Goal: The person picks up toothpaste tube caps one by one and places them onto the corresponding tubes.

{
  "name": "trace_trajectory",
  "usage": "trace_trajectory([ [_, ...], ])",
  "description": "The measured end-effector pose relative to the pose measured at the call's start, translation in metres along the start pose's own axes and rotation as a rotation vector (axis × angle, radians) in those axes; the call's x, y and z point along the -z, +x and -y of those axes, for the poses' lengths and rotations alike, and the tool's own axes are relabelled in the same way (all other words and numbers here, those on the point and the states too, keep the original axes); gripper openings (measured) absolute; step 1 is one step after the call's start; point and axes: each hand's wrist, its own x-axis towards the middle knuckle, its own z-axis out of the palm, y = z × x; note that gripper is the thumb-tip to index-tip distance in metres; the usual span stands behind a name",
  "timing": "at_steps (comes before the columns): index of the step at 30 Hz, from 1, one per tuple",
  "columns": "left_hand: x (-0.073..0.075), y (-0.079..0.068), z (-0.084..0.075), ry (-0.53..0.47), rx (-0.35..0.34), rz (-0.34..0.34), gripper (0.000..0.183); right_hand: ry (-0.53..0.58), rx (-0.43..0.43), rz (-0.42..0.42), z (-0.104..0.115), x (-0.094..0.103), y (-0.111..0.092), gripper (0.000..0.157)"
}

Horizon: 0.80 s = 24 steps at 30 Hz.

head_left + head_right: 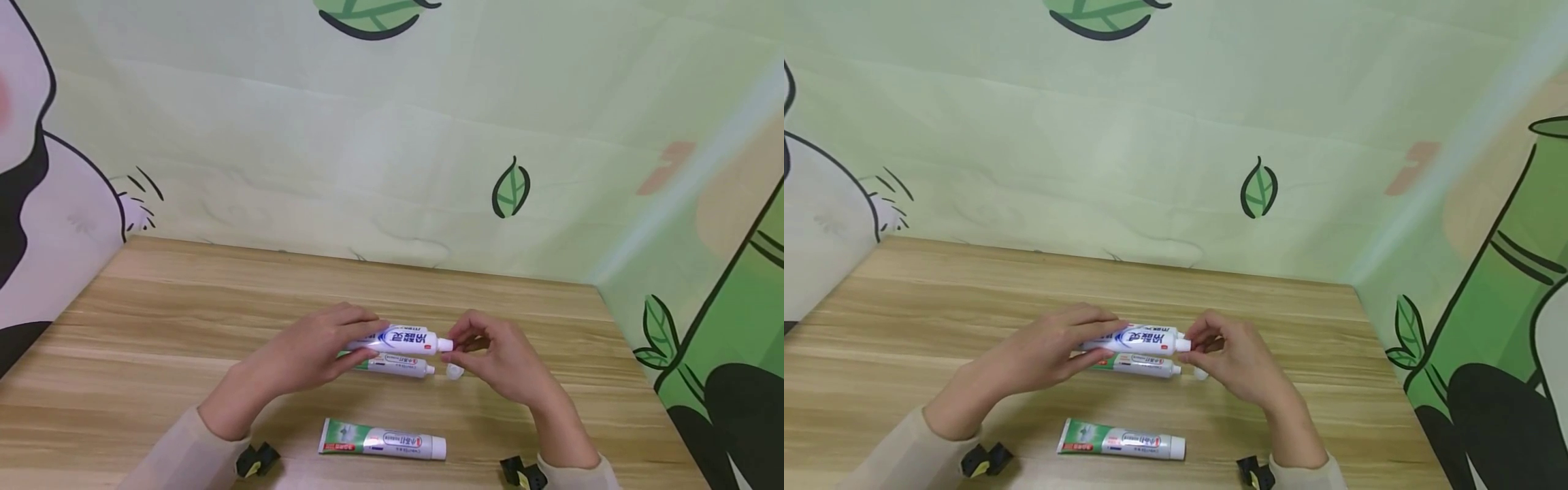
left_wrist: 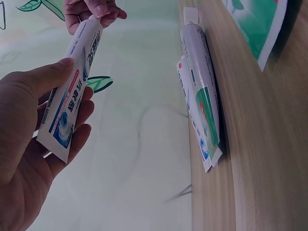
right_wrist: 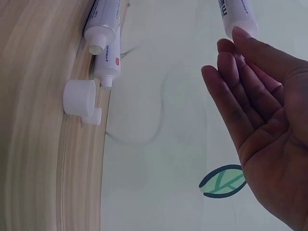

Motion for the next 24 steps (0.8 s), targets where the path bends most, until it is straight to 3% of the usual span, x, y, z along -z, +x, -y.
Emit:
trace_trajectory([
  [24,0.0004,-0.0003,0.0005,-0.003,-0.007,0.003,0.043,0.008,0.041,0.048,-0.0022,0.0026,0.0002,0.004],
])
